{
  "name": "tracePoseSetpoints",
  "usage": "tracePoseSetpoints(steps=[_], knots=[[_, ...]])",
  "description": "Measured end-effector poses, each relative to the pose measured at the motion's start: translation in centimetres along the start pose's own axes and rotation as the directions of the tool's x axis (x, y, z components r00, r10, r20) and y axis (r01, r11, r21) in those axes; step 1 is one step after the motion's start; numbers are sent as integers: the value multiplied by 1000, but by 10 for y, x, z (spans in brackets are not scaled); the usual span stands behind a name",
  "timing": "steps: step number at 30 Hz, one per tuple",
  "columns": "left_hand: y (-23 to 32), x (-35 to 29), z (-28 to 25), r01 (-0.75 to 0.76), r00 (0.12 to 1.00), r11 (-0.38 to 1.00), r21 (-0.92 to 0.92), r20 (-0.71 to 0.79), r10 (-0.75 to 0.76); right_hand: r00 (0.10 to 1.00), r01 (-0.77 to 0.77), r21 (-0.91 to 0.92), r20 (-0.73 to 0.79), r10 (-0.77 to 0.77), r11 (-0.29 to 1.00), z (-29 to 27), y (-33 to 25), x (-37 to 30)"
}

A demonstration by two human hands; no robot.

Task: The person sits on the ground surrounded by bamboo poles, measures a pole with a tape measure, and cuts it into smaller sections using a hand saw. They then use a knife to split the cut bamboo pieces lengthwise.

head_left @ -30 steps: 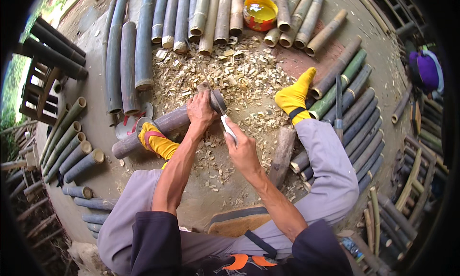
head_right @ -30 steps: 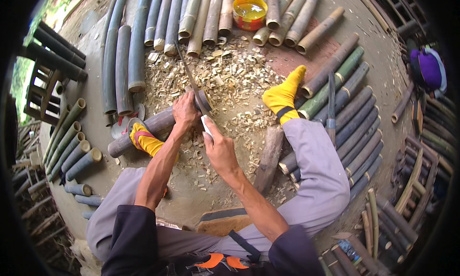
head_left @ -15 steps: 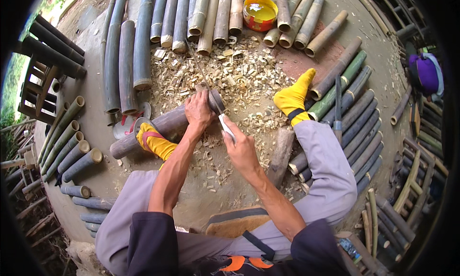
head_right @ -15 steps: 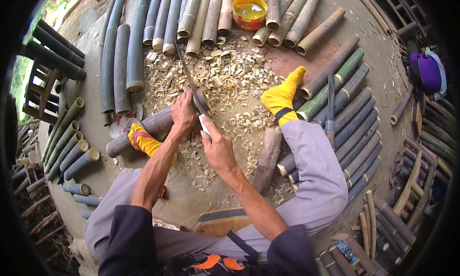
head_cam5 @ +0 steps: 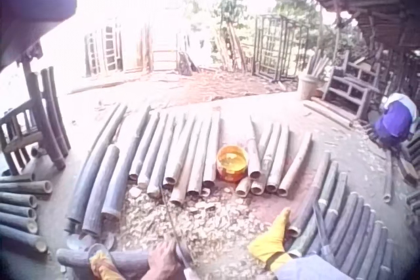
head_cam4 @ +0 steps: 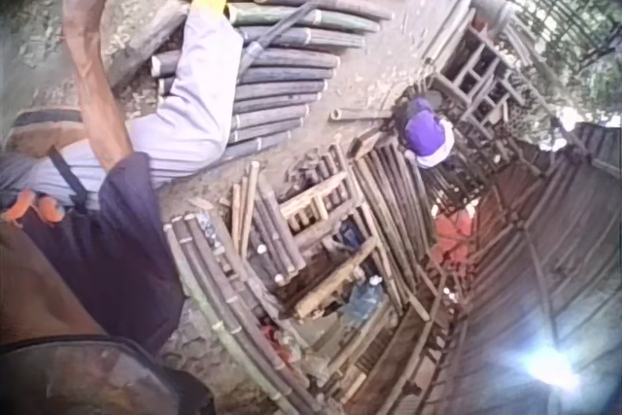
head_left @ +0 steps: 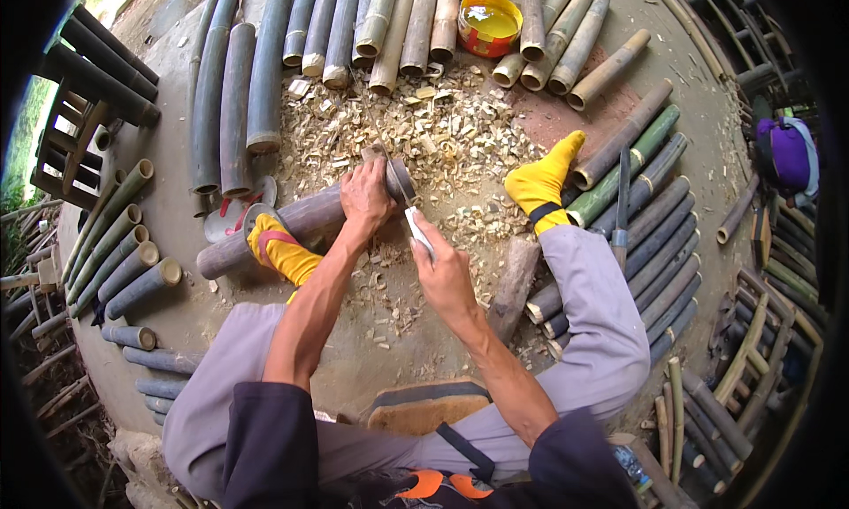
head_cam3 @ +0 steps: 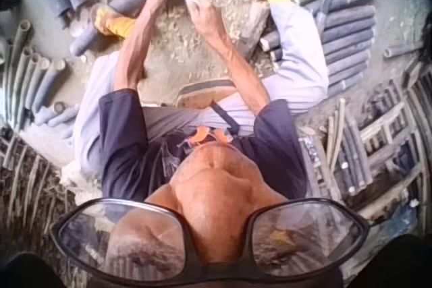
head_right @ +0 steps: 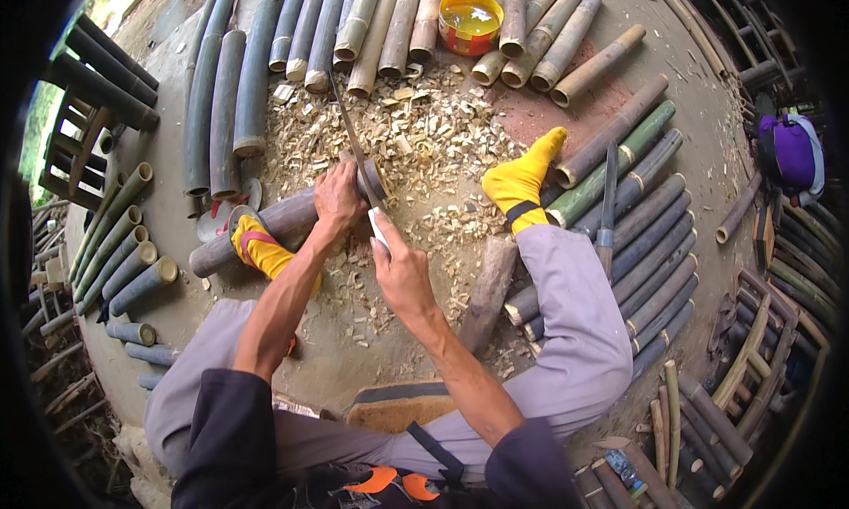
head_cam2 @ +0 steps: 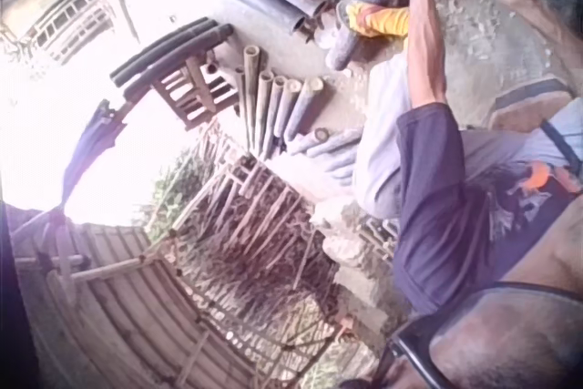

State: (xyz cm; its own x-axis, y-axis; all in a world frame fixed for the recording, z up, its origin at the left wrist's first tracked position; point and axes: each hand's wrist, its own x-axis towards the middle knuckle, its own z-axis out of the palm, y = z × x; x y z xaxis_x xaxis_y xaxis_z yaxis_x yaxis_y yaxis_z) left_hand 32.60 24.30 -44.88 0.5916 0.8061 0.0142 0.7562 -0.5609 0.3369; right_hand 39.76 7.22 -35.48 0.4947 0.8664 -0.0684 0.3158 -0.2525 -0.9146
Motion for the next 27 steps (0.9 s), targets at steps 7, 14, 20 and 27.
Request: tracePoseSetpoints(steps=[7, 14, 20, 27], knots=[[-8, -11, 4, 7, 1000, 1000, 25, -26, -7, 983, -179, -180, 13, 184, 967, -74, -19, -211], [0, -2, 1, -45, 995, 998, 40, -90, 49, 982, -167, 25, 93, 164, 986, -7, -4, -4], [-11, -7, 1, -36, 998, 998, 54, -58, 39, 994, -104, -118, 26, 108, 988, -50, 0, -134], [2, -6, 6, -42, 996, 999, 20, -82, 43, 996, -79, -168, 37, 86, 983, -37, 19, -80]])
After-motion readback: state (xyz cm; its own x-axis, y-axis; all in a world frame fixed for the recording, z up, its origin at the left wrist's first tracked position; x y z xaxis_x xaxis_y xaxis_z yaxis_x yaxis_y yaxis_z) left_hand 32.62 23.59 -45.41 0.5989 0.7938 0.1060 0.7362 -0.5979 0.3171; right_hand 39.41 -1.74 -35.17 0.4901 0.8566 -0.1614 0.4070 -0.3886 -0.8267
